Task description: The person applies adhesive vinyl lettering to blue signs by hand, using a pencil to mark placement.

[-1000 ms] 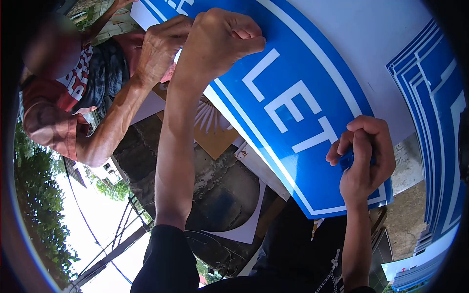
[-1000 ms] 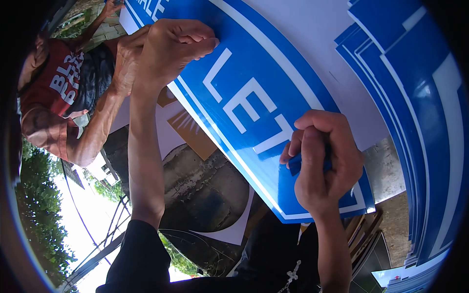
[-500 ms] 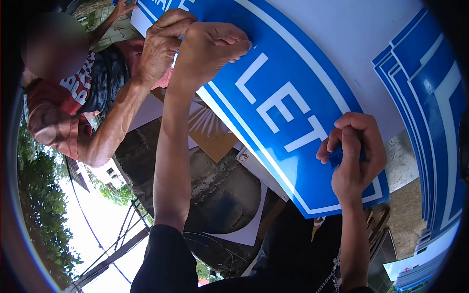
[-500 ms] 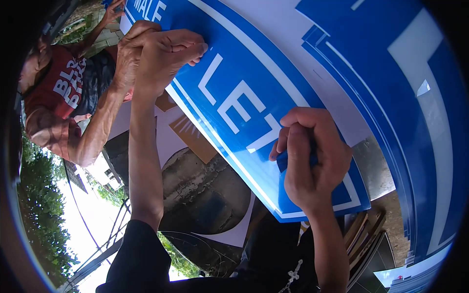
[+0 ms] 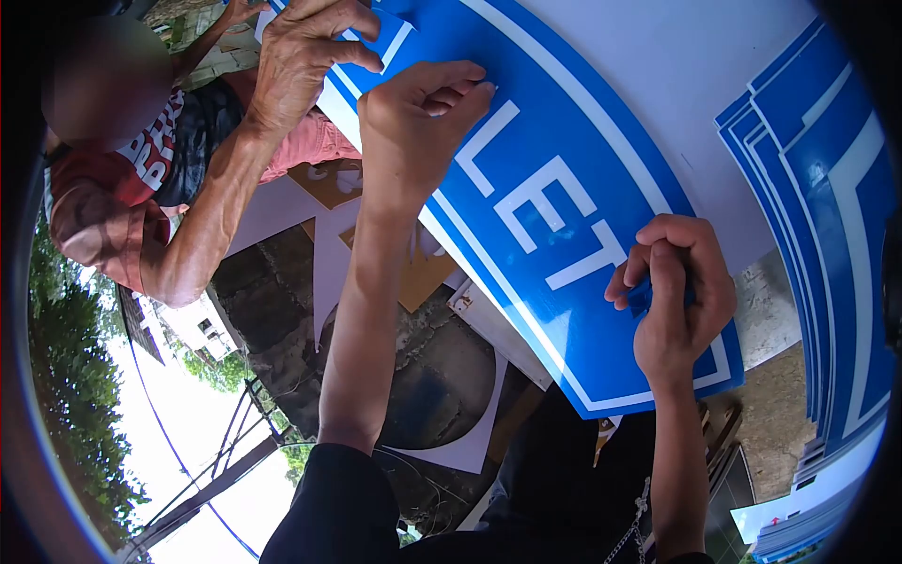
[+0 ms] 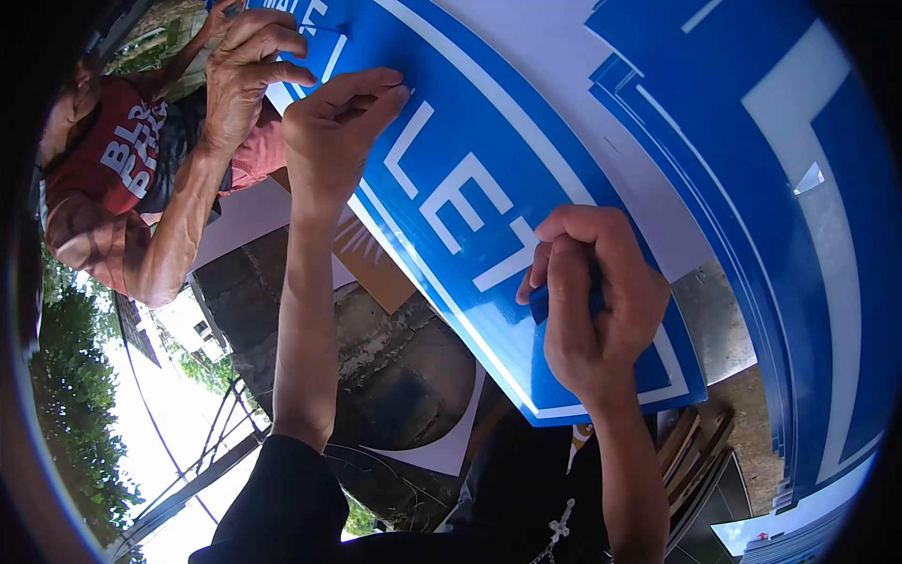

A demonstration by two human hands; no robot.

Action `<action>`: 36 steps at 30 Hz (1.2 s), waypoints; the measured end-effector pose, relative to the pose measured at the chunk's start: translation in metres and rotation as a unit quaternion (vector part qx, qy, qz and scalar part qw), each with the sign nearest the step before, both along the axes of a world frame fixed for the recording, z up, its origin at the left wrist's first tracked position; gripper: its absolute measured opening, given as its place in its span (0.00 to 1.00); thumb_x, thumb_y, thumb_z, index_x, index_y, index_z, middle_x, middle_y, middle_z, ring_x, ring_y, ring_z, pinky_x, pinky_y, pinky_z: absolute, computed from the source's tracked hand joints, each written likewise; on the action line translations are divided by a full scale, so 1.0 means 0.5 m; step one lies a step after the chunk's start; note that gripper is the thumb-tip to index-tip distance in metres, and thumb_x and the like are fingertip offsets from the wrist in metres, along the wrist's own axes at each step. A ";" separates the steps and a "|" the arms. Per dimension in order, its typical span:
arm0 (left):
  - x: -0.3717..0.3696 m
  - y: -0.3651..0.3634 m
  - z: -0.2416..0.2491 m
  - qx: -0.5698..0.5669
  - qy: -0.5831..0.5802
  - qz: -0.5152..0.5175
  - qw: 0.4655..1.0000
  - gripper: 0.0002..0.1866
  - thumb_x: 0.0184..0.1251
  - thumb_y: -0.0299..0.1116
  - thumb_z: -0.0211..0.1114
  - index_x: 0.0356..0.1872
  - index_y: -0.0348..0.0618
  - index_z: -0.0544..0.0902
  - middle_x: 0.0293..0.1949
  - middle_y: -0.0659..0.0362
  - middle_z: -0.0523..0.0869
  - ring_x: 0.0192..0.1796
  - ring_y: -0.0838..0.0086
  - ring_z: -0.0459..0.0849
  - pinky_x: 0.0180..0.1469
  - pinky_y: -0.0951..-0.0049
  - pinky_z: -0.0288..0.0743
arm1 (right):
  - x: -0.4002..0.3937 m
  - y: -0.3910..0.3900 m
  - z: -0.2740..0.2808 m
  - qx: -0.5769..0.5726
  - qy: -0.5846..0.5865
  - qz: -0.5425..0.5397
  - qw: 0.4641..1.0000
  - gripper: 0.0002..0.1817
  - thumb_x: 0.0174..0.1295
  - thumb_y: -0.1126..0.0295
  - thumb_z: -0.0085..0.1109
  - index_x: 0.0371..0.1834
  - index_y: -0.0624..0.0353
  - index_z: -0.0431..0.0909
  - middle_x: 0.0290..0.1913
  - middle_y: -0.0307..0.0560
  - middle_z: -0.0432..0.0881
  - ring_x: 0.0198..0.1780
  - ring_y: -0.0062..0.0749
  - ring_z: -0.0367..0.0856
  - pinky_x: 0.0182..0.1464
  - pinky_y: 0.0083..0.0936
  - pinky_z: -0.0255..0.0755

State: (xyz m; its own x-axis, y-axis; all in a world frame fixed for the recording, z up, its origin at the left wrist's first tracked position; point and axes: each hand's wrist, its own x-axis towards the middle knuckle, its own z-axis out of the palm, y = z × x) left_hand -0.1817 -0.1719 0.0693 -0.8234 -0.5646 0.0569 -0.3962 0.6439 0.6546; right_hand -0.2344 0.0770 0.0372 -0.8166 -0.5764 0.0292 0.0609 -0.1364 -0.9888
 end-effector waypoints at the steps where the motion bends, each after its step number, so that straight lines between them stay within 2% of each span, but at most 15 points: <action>1: 0.001 0.010 -0.001 -0.026 0.007 -0.003 1.000 0.09 0.60 0.25 0.74 0.40 0.35 0.88 0.32 0.58 0.89 0.33 0.80 0.87 0.38 0.83 0.80 | -0.001 0.000 -0.001 0.002 0.004 0.001 1.000 0.09 0.73 0.70 0.46 0.43 0.60 0.77 0.19 0.41 0.76 0.18 0.24 0.80 0.17 0.16 0.70; 7: -0.004 0.044 0.002 -0.143 0.010 -0.013 0.990 0.09 0.59 0.24 0.73 0.41 0.38 0.89 0.35 0.57 0.90 0.33 0.76 0.88 0.36 0.80 0.81 | 0.001 -0.002 -0.002 -0.001 0.013 0.004 1.000 0.09 0.73 0.71 0.46 0.43 0.61 0.76 0.19 0.41 0.76 0.18 0.24 0.80 0.17 0.15 0.69; 10: -0.009 0.042 0.000 -0.193 0.007 -0.053 0.980 0.06 0.59 0.22 0.72 0.38 0.37 0.88 0.33 0.57 0.89 0.31 0.75 0.88 0.33 0.79 0.81 | 0.000 -0.003 -0.004 -0.001 0.019 0.009 1.000 0.09 0.73 0.71 0.45 0.43 0.61 0.76 0.19 0.41 0.76 0.18 0.24 0.80 0.17 0.15 0.69; 13: -0.018 0.044 0.006 -0.244 -0.049 -0.079 0.965 0.03 0.59 0.21 0.70 0.34 0.35 0.85 0.30 0.57 0.88 0.28 0.73 0.87 0.30 0.78 0.80 | 0.000 -0.002 -0.003 0.002 0.015 0.011 1.000 0.08 0.73 0.73 0.46 0.42 0.61 0.77 0.20 0.41 0.77 0.19 0.23 0.80 0.19 0.16 0.71; 15: -0.019 0.029 -0.002 -0.250 -0.050 -0.091 0.963 0.03 0.59 0.21 0.69 0.33 0.35 0.84 0.29 0.56 0.87 0.27 0.73 0.87 0.29 0.77 0.80 | 0.001 -0.004 0.001 -0.002 -0.002 0.008 1.000 0.07 0.72 0.77 0.47 0.39 0.61 0.77 0.23 0.42 0.79 0.20 0.21 0.80 0.24 0.18 0.76; 19: -0.021 0.022 -0.006 -0.234 -0.060 -0.100 0.965 0.04 0.60 0.21 0.68 0.34 0.33 0.82 0.27 0.54 0.86 0.26 0.73 0.86 0.28 0.77 0.79 | 0.001 -0.002 0.001 -0.012 -0.013 0.009 1.000 0.07 0.71 0.78 0.47 0.39 0.61 0.77 0.24 0.42 0.79 0.21 0.20 0.81 0.24 0.16 0.76; 22: -0.017 0.023 -0.009 -0.212 -0.067 -0.083 0.971 0.03 0.62 0.22 0.66 0.35 0.33 0.82 0.26 0.55 0.86 0.26 0.75 0.85 0.28 0.78 0.78 | 0.001 -0.002 0.001 -0.019 -0.022 0.009 1.000 0.06 0.70 0.79 0.48 0.39 0.61 0.77 0.24 0.42 0.79 0.21 0.20 0.81 0.24 0.15 0.75; 25: -0.016 0.034 0.001 -0.137 -0.013 -0.024 0.990 0.05 0.58 0.22 0.68 0.31 0.33 0.80 0.24 0.53 0.83 0.22 0.72 0.82 0.25 0.74 0.75 | 0.001 0.002 0.001 -0.021 -0.021 0.011 0.999 0.06 0.70 0.78 0.49 0.39 0.62 0.77 0.23 0.41 0.79 0.21 0.20 0.81 0.24 0.15 0.75; 26: -0.013 0.042 0.015 -0.105 -0.049 0.015 0.993 0.05 0.62 0.23 0.67 0.31 0.32 0.80 0.26 0.54 0.84 0.23 0.74 0.82 0.26 0.76 0.75 | 0.000 0.005 0.001 -0.020 -0.018 0.012 1.000 0.05 0.70 0.78 0.49 0.39 0.62 0.77 0.23 0.41 0.79 0.21 0.20 0.81 0.24 0.15 0.74; 29: -0.008 0.048 0.007 -0.093 -0.041 0.015 0.995 0.06 0.65 0.24 0.66 0.32 0.31 0.80 0.27 0.52 0.84 0.24 0.72 0.82 0.27 0.75 0.75 | -0.003 0.003 0.006 -0.025 -0.020 0.015 0.999 0.05 0.69 0.78 0.50 0.39 0.62 0.77 0.23 0.41 0.79 0.21 0.20 0.81 0.24 0.15 0.74; 32: -0.012 0.041 -0.013 -0.175 -0.035 -0.033 0.983 0.06 0.67 0.24 0.63 0.33 0.30 0.80 0.28 0.51 0.84 0.23 0.71 0.82 0.26 0.74 0.75 | -0.005 -0.005 0.002 -0.021 -0.010 0.021 1.000 0.05 0.69 0.78 0.50 0.39 0.62 0.77 0.23 0.41 0.79 0.22 0.20 0.80 0.24 0.15 0.73; 36: -0.017 0.034 -0.008 -0.159 -0.051 -0.049 0.985 0.05 0.67 0.24 0.64 0.34 0.30 0.80 0.28 0.50 0.83 0.23 0.69 0.80 0.26 0.72 0.75 | -0.001 -0.007 -0.004 -0.008 0.015 0.019 1.000 0.07 0.71 0.75 0.48 0.40 0.60 0.78 0.20 0.42 0.78 0.19 0.24 0.79 0.24 0.18 0.74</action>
State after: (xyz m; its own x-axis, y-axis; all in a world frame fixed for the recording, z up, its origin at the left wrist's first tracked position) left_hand -0.1901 -0.1549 0.0654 -0.8833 -0.4498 0.1322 -0.3757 0.8478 0.3744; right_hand -0.2351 0.0734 0.0352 -0.7926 -0.6066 0.0622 0.0376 -0.1504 -0.9879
